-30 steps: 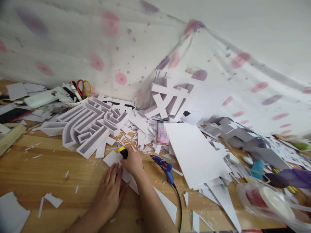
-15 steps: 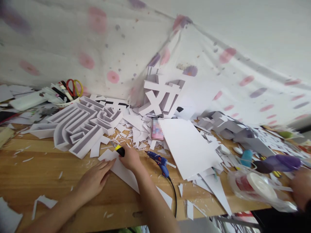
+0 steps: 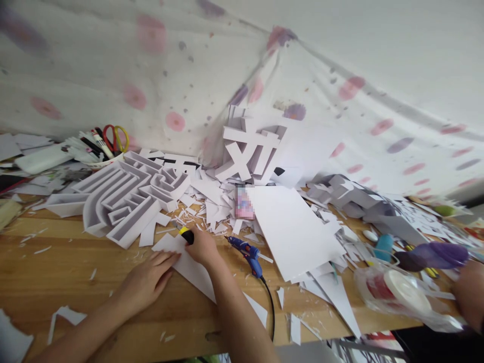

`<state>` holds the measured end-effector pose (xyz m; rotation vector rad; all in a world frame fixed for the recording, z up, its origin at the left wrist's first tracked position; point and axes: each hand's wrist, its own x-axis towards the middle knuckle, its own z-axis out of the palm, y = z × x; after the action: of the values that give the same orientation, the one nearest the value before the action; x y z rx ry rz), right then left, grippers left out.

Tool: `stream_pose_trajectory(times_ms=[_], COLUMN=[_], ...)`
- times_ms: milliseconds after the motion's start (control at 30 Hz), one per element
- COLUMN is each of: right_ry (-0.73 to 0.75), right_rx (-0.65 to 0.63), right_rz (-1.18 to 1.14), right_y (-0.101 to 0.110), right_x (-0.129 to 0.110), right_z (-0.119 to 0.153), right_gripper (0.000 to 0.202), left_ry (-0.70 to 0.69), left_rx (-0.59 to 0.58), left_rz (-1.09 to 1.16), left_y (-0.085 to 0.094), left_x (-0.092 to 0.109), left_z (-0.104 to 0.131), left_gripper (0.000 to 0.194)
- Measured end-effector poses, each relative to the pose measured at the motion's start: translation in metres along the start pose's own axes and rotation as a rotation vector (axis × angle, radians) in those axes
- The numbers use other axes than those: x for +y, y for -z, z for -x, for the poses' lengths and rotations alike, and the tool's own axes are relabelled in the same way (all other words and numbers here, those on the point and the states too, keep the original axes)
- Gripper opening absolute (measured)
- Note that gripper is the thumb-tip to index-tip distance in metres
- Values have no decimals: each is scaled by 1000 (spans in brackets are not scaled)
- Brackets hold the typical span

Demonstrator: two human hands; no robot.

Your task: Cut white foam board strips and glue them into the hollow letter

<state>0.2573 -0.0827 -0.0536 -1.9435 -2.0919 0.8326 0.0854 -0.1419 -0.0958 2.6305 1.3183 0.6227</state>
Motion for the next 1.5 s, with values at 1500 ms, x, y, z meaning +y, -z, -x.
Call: stream_pose_trajectory(times_ms=[1500], right_ry=[231], right_rx=[-153], right_rz=[455], right_y=[27], right_x=[-10], right_z=[29], right_gripper=[44], left_ry=[14], left_rx=[225], left_rz=[-309], left_y=[-28], left_x=[15], left_z=[-1], left_gripper=[41])
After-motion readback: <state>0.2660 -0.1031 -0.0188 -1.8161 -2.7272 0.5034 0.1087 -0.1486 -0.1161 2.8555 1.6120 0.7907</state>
